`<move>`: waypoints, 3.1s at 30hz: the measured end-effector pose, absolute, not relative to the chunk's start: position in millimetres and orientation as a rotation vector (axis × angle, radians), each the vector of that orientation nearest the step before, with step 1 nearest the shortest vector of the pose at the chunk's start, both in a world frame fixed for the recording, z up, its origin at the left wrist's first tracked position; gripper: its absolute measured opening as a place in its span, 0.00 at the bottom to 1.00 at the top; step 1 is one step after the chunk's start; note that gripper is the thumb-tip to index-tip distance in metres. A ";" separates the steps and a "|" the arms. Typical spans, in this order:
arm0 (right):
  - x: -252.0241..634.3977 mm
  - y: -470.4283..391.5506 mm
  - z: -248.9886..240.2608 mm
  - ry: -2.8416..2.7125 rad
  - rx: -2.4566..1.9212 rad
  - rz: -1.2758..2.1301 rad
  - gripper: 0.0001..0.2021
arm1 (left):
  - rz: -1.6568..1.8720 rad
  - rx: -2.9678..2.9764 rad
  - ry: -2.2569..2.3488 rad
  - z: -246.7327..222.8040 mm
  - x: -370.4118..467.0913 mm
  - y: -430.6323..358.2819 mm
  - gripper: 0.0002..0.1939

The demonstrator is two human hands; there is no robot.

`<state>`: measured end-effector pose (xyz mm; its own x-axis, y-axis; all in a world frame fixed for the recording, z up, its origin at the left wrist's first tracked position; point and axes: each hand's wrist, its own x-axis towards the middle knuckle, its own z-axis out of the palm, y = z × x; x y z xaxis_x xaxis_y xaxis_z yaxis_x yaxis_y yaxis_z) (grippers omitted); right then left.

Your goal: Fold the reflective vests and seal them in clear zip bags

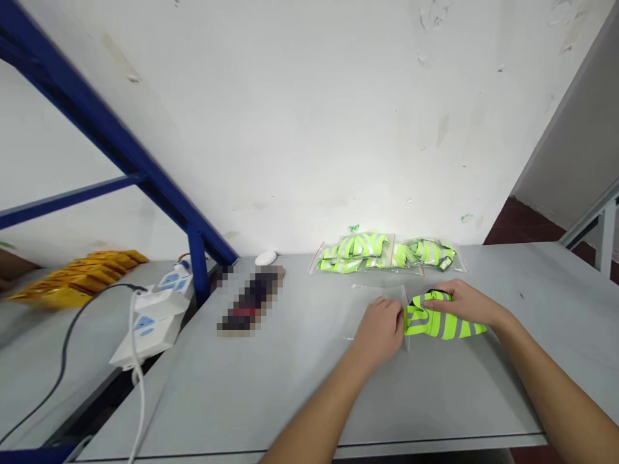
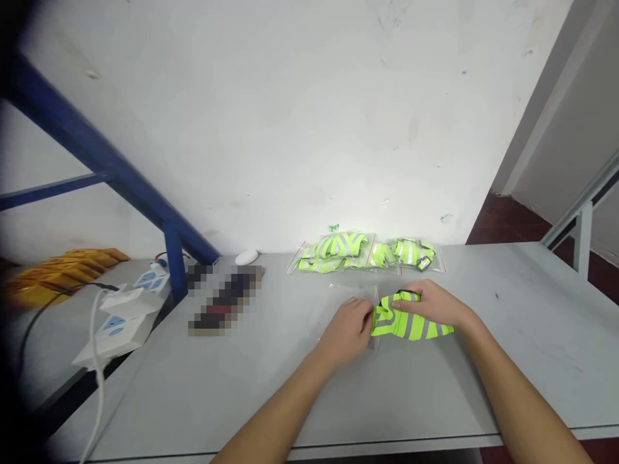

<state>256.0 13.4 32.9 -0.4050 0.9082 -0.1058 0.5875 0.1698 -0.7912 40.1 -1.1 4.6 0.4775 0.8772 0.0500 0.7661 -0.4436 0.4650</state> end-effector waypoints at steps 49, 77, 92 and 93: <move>193.0 0.9 1.8 -1.266 -1.405 0.953 0.19 | 1.209 0.624 0.832 -7.7 63.4 1.1 0.38; 197.9 -10.5 3.8 -1.201 -1.416 1.530 0.32 | 0.849 0.390 0.624 -12.4 55.1 -3.1 0.17; 212.5 14.5 3.7 -1.650 -1.416 0.888 0.20 | 1.038 0.441 0.768 -8.6 55.5 -1.7 0.21; 212.7 14.4 4.1 -1.670 -1.392 0.889 0.20 | 1.053 0.437 0.769 -7.7 55.1 -1.0 0.21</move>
<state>212.7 14.4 4.1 -0.1041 0.9868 0.1244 0.4478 0.1582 -0.8800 55.1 -1.0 -7.7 0.2755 0.8943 -0.3527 -0.6081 0.4462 0.6566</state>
